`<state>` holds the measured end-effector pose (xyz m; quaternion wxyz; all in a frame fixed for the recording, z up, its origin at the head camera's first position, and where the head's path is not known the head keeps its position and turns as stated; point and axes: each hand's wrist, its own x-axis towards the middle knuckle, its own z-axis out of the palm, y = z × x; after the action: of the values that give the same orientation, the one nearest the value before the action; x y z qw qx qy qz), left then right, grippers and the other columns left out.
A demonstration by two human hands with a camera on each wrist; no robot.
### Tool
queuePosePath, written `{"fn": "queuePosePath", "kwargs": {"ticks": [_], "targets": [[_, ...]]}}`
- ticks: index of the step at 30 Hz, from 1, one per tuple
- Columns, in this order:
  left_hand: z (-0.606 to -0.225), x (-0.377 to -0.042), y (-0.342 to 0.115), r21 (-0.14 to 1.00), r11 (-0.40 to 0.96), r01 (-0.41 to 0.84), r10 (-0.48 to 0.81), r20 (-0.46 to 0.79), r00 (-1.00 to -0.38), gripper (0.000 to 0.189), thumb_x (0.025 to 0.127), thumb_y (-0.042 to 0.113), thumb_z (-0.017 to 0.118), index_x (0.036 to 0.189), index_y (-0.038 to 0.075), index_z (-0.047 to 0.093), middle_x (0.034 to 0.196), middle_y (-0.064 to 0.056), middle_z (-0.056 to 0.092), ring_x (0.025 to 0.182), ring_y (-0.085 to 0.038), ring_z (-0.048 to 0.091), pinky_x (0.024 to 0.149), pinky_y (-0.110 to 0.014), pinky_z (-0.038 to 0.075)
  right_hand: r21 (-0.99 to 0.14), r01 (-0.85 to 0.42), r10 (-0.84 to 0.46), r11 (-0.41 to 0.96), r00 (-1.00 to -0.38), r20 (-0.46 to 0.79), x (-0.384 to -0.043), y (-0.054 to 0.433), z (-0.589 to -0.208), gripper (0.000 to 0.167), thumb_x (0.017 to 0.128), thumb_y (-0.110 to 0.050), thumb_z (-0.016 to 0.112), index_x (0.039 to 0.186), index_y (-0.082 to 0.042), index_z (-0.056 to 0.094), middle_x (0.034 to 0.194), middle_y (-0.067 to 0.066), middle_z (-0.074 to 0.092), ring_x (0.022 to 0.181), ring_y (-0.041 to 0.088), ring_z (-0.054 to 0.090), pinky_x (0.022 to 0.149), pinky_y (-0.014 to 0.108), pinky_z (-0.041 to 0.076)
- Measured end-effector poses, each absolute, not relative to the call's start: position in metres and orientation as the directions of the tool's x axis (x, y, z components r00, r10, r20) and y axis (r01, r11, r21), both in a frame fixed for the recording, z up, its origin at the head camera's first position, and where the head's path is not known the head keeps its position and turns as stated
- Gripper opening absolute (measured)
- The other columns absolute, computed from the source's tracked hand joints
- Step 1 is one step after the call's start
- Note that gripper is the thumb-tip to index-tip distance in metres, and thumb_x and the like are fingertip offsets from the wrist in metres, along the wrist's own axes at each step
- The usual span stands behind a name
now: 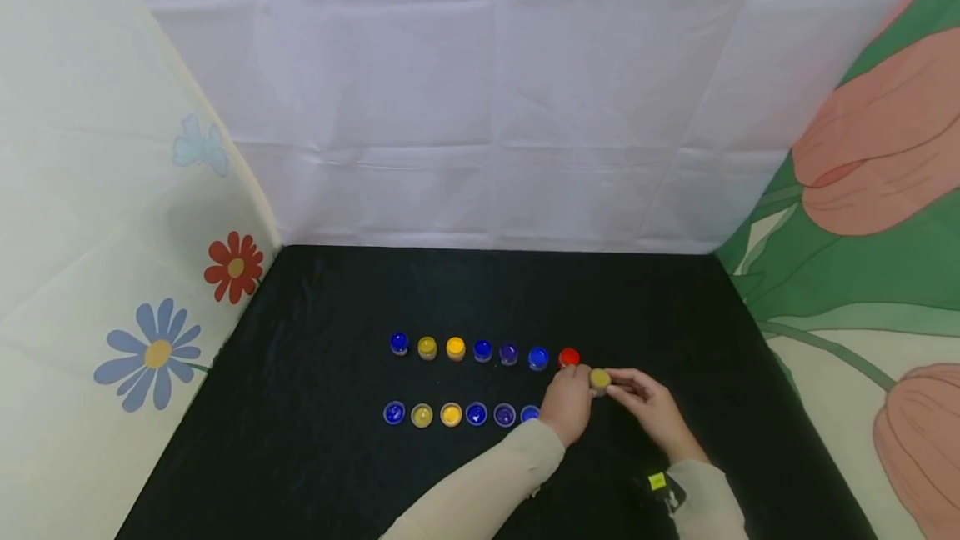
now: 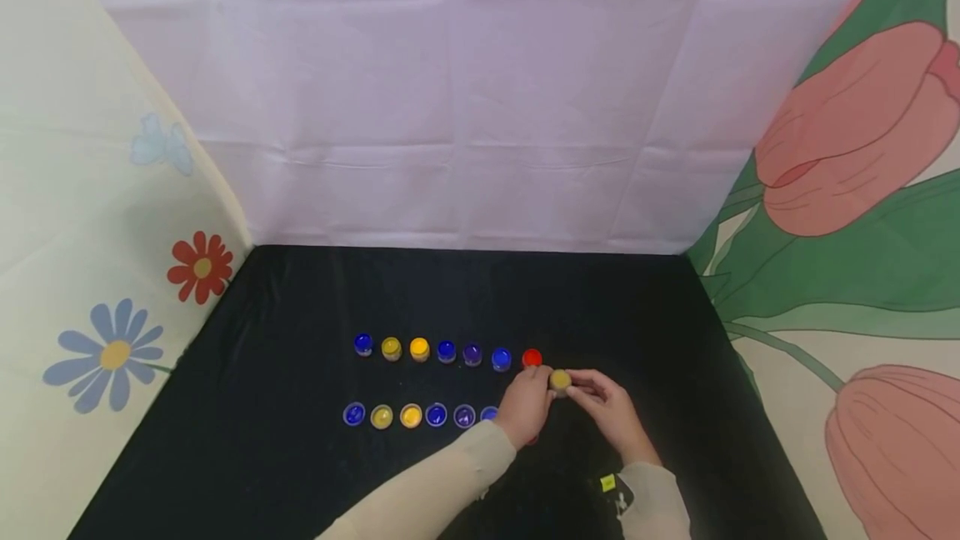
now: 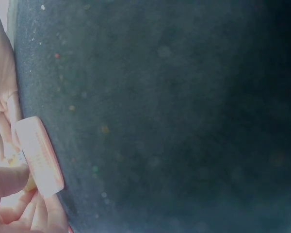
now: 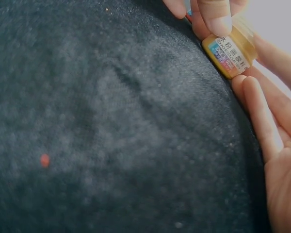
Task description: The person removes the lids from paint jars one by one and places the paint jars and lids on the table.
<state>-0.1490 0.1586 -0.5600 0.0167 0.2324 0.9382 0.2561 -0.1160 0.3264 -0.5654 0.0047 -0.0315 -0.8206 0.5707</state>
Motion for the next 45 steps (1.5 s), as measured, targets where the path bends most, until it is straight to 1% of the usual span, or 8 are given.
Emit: {"fn": "queuePosePath", "kwargs": {"ticks": [5, 10, 13, 19, 22, 31, 40, 45], "targets": [[-0.556, -0.147, 0.157, 0.456, 0.765, 0.454, 0.45, 0.126, -0.884, 0.02, 0.097, 0.02, 0.069, 0.114, 0.011, 0.065, 0.1, 0.001, 0.064, 0.092, -0.011, 0.061, 0.082, -0.021, 0.052, -0.938, 0.08, 0.048, 0.337, -0.997, -0.067, -0.116, 0.326, -0.564, 0.042, 0.098, -0.02, 0.07, 0.134, 0.001, 0.062, 0.132, 0.021, 0.062, 0.099, -0.001, 0.064, 0.085, 0.018, 0.052], [-0.551, -0.146, 0.157, 0.441, 0.771, 0.46, 0.455, 0.123, -0.882, 0.02, 0.097, 0.021, 0.069, 0.114, 0.01, 0.065, 0.1, 0.001, 0.065, 0.092, -0.011, 0.061, 0.082, -0.021, 0.052, -0.917, 0.069, 0.04, 0.392, -0.998, -0.058, -0.116, 0.326, -0.563, 0.044, 0.099, -0.024, 0.068, 0.136, -0.001, 0.062, 0.135, 0.022, 0.061, 0.099, -0.003, 0.063, 0.085, 0.016, 0.05], [-0.551, -0.146, 0.157, 0.443, 0.772, 0.455, 0.456, 0.112, -0.883, 0.02, 0.098, 0.021, 0.068, 0.115, 0.011, 0.065, 0.1, 0.001, 0.065, 0.092, -0.011, 0.061, 0.082, -0.021, 0.052, -0.91, 0.057, 0.043, 0.412, -0.998, -0.043, -0.116, 0.327, -0.566, 0.042, 0.1, -0.024, 0.067, 0.135, -0.002, 0.062, 0.134, 0.022, 0.062, 0.098, -0.004, 0.062, 0.083, 0.016, 0.05], [-0.551, -0.147, 0.156, 0.453, 0.769, 0.451, 0.457, 0.104, -0.884, 0.019, 0.098, 0.021, 0.068, 0.114, 0.011, 0.065, 0.1, 0.001, 0.064, 0.091, -0.01, 0.061, 0.083, -0.021, 0.052, -0.926, -0.008, 0.042, 0.378, -0.999, 0.026, -0.118, 0.327, -0.572, 0.03, 0.099, -0.014, 0.067, 0.126, 0.001, 0.063, 0.122, 0.022, 0.065, 0.097, -0.001, 0.063, 0.083, 0.019, 0.053], [-0.551, -0.147, 0.156, 0.452, 0.768, 0.453, 0.459, 0.105, -0.882, 0.02, 0.098, 0.021, 0.068, 0.115, 0.01, 0.065, 0.1, 0.001, 0.064, 0.091, -0.01, 0.061, 0.083, -0.021, 0.052, -0.923, -0.02, 0.045, 0.384, -0.998, 0.041, -0.117, 0.327, -0.573, 0.029, 0.099, -0.013, 0.067, 0.124, 0.0, 0.063, 0.121, 0.022, 0.065, 0.096, -0.001, 0.063, 0.082, 0.019, 0.053], [-0.549, -0.146, 0.154, 0.455, 0.758, 0.467, 0.473, 0.108, -0.874, 0.02, 0.1, 0.02, 0.066, 0.116, 0.01, 0.064, 0.101, 0.001, 0.064, 0.093, -0.011, 0.061, 0.084, -0.021, 0.051, -0.936, 0.005, 0.051, 0.351, -0.999, 0.014, -0.117, 0.325, -0.571, 0.032, 0.098, -0.013, 0.069, 0.127, 0.001, 0.064, 0.124, 0.022, 0.064, 0.096, 0.002, 0.065, 0.083, 0.019, 0.053], [-0.549, -0.147, 0.155, 0.476, 0.755, 0.451, 0.472, 0.084, -0.878, 0.022, 0.1, 0.02, 0.066, 0.119, 0.01, 0.064, 0.105, 0.0, 0.065, 0.095, -0.011, 0.061, 0.085, -0.021, 0.052, -0.905, 0.023, 0.047, 0.426, -0.999, -0.004, -0.116, 0.326, -0.567, 0.038, 0.102, -0.019, 0.064, 0.135, -0.002, 0.063, 0.135, 0.022, 0.061, 0.101, -0.007, 0.06, 0.085, 0.015, 0.049], [-0.55, -0.148, 0.156, 0.472, 0.758, 0.449, 0.466, 0.088, -0.88, 0.022, 0.1, 0.02, 0.066, 0.119, 0.011, 0.064, 0.104, 0.001, 0.065, 0.095, -0.011, 0.061, 0.085, -0.021, 0.052, -0.912, 0.051, 0.052, 0.407, -0.998, -0.032, -0.116, 0.326, -0.564, 0.04, 0.101, -0.022, 0.064, 0.136, -0.003, 0.062, 0.135, 0.021, 0.061, 0.1, -0.005, 0.061, 0.085, 0.016, 0.05]]}}
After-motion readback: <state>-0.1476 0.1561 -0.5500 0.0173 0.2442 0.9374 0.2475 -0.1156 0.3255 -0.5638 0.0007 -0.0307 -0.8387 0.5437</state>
